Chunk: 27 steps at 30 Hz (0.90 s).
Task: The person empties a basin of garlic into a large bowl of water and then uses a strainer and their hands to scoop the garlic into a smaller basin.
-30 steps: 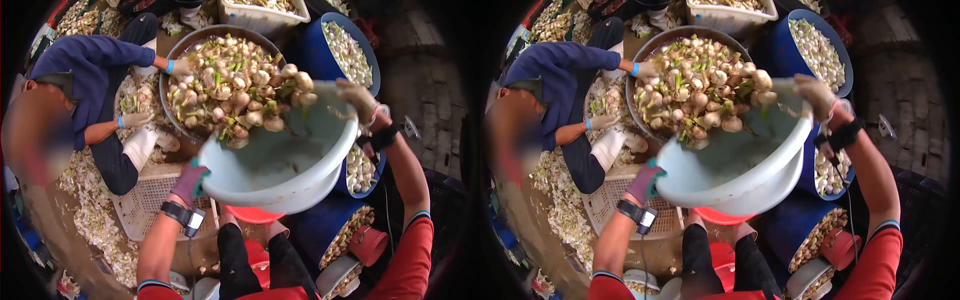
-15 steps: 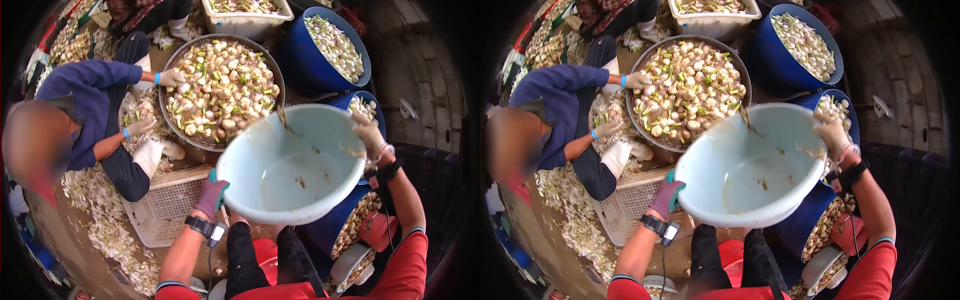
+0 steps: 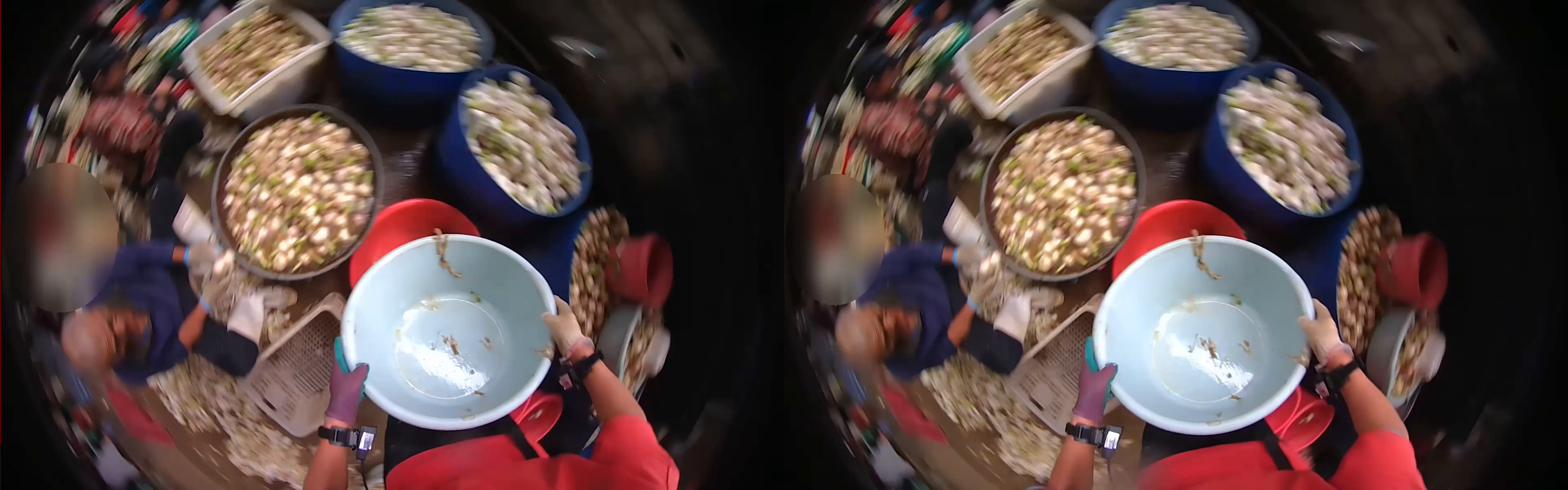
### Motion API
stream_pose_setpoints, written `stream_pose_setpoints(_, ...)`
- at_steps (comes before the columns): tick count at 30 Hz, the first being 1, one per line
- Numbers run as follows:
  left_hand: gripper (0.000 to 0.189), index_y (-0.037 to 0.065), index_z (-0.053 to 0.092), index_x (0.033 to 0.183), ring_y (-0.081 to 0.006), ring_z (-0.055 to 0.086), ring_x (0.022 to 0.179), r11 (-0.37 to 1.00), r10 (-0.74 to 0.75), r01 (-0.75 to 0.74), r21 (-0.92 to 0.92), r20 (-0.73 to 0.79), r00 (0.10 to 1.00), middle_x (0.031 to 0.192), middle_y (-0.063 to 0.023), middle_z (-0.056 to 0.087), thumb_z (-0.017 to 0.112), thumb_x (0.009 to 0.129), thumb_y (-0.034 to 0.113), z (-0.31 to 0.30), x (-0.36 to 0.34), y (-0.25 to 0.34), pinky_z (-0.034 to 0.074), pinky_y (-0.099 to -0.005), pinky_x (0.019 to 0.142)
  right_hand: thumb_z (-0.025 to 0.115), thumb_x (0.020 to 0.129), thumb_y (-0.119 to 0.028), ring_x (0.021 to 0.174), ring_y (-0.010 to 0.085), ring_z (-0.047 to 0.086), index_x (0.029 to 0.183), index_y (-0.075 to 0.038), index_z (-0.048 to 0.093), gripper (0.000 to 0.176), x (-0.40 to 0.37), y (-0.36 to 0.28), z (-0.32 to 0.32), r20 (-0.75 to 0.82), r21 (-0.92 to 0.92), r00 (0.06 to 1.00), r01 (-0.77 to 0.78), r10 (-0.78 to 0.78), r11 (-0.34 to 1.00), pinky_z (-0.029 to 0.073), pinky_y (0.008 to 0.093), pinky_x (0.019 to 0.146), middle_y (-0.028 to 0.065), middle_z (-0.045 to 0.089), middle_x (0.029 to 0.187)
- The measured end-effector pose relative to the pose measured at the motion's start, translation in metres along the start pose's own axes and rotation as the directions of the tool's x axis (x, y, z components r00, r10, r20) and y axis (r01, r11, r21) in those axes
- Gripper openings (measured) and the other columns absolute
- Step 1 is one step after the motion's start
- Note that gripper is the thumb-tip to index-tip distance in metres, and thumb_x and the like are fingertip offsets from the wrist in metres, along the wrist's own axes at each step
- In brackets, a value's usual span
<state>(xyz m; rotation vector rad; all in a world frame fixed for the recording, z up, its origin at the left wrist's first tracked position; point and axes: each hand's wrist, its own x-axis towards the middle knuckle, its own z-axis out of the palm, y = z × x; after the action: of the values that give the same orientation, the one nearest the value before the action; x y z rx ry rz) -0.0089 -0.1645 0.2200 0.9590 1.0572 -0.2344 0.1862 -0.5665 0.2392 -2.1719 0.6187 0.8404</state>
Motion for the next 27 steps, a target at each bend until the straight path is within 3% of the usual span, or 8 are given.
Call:
stream_pose_setpoints(6, 0.074, 0.001, 0.022, 0.143, -0.0244, 0.041, 0.122, 0.931, 0.154, -0.190, 0.311, 0.135, 0.979, 0.137, -0.0143, 0.038, 0.056, 0.077, -0.002, 0.074, -0.026, -0.009, 0.034, -0.0337, 0.102, 0.063, 0.077, -0.024, 0.087, 0.0284, 0.065, 0.113, 0.003, 0.059, 0.045, -0.031, 0.121, -0.013, 0.039, -0.079, 0.953, -0.295, 0.299, 0.952, 0.051, 0.0358, 0.080, 0.0190, 0.066, 0.098)
stream_pose_setpoints(8, 0.076, 0.000, 0.021, 0.144, -0.0246, 0.041, 0.122, 0.862, 0.203, -0.320, 0.392, 0.311, 0.928, 0.139, -0.0146, 0.037, 0.056, 0.076, 0.000, 0.080, -0.022, -0.032, 0.032, -0.0343, 0.103, 0.067, 0.078, -0.027, 0.088, 0.0254, 0.066, 0.110, 0.003, 0.061, 0.045, -0.043, 0.193, -0.018, 0.093, 0.119, 0.943, -0.328, 0.319, 0.937, 0.051, 0.0344, 0.077, 0.0170, 0.067, 0.098)
stream_pose_setpoints(10, 0.077, 0.000, 0.021, 0.144, -0.0256, 0.041, 0.123, 0.836, 0.207, -0.353, 0.421, 0.355, 0.912, 0.139, -0.0156, 0.036, 0.056, 0.075, -0.001, 0.110, -0.042, -0.032, 0.032, -0.0347, 0.104, 0.071, 0.078, -0.027, 0.086, 0.0231, 0.066, 0.109, 0.004, 0.062, 0.045, -0.067, 0.247, -0.007, 0.241, 0.523, 0.920, -0.392, 0.310, 0.757, 0.052, 0.0335, 0.074, 0.0150, 0.067, 0.098)
stream_pose_setpoints(15, 0.073, 0.001, 0.020, 0.144, -0.0270, 0.045, 0.119, 0.746, 0.111, -0.422, 0.516, 0.528, 0.842, 0.138, -0.0173, 0.038, 0.054, 0.079, -0.002, 0.170, -0.051, -0.046, 0.036, -0.0357, 0.101, 0.070, 0.078, -0.014, 0.081, 0.0229, 0.064, 0.110, 0.007, 0.059, 0.040, -0.124, 0.311, -0.013, 0.289, 0.612, 0.856, -0.510, 0.429, 0.604, 0.051, 0.0342, 0.074, 0.0146, 0.066, 0.095)
stream_pose_setpoints(21, 0.071, 0.003, 0.020, 0.144, -0.0268, 0.044, 0.119, 0.647, -0.107, -0.444, 0.620, 0.650, 0.752, 0.136, -0.0180, 0.039, 0.056, 0.082, 0.003, 0.259, -0.086, -0.060, 0.036, -0.0372, 0.101, 0.071, 0.076, -0.015, 0.082, 0.0235, 0.065, 0.109, 0.007, 0.061, 0.041, -0.178, 0.398, 0.034, 0.155, 0.836, 0.845, -0.389, 0.512, 0.388, 0.051, 0.0338, 0.075, 0.0155, 0.067, 0.095)
stream_pose_setpoints(24, 0.066, 0.009, 0.022, 0.145, -0.0215, 0.056, 0.099, 0.519, -0.285, -0.383, 0.764, 0.578, 0.765, 0.124, -0.0151, 0.048, 0.048, 0.085, -0.002, 0.288, -0.098, -0.069, 0.048, -0.0311, 0.084, 0.072, 0.073, -0.017, 0.082, 0.0240, 0.065, 0.107, 0.007, 0.062, 0.043, -0.209, 0.425, 0.042, -0.002, 0.908, 0.795, -0.254, 0.607, 0.335, 0.051, 0.0327, 0.076, 0.0173, 0.067, 0.094)
stream_pose_setpoints(26, 0.064, 0.011, 0.028, 0.142, -0.0172, 0.062, 0.071, 0.487, -0.275, -0.442, 0.753, 0.613, 0.741, 0.100, -0.0091, 0.056, 0.057, 0.085, 0.004, 0.301, -0.108, -0.087, 0.051, -0.0251, 0.057, 0.072, 0.072, -0.013, 0.083, 0.0233, 0.065, 0.107, 0.006, 0.062, 0.041, -0.210, 0.477, 0.088, -0.123, 0.963, 0.714, -0.082, 0.690, 0.257, 0.050, 0.0323, 0.078, 0.0167, 0.067, 0.094)
stream_pose_setpoints(27, 0.062, 0.010, 0.030, 0.141, -0.0176, 0.062, 0.072, 0.441, -0.292, -0.467, 0.766, 0.615, 0.733, 0.101, -0.0090, 0.057, 0.057, 0.085, 0.005, 0.303, -0.109, -0.094, 0.052, -0.0259, 0.059, 0.071, 0.072, -0.012, 0.083, 0.0228, 0.065, 0.107, 0.006, 0.062, 0.040, -0.226, 0.476, 0.078, -0.118, 0.988, 0.693, 0.007, 0.712, 0.157, 0.050, 0.0323, 0.078, 0.0163, 0.067, 0.094)
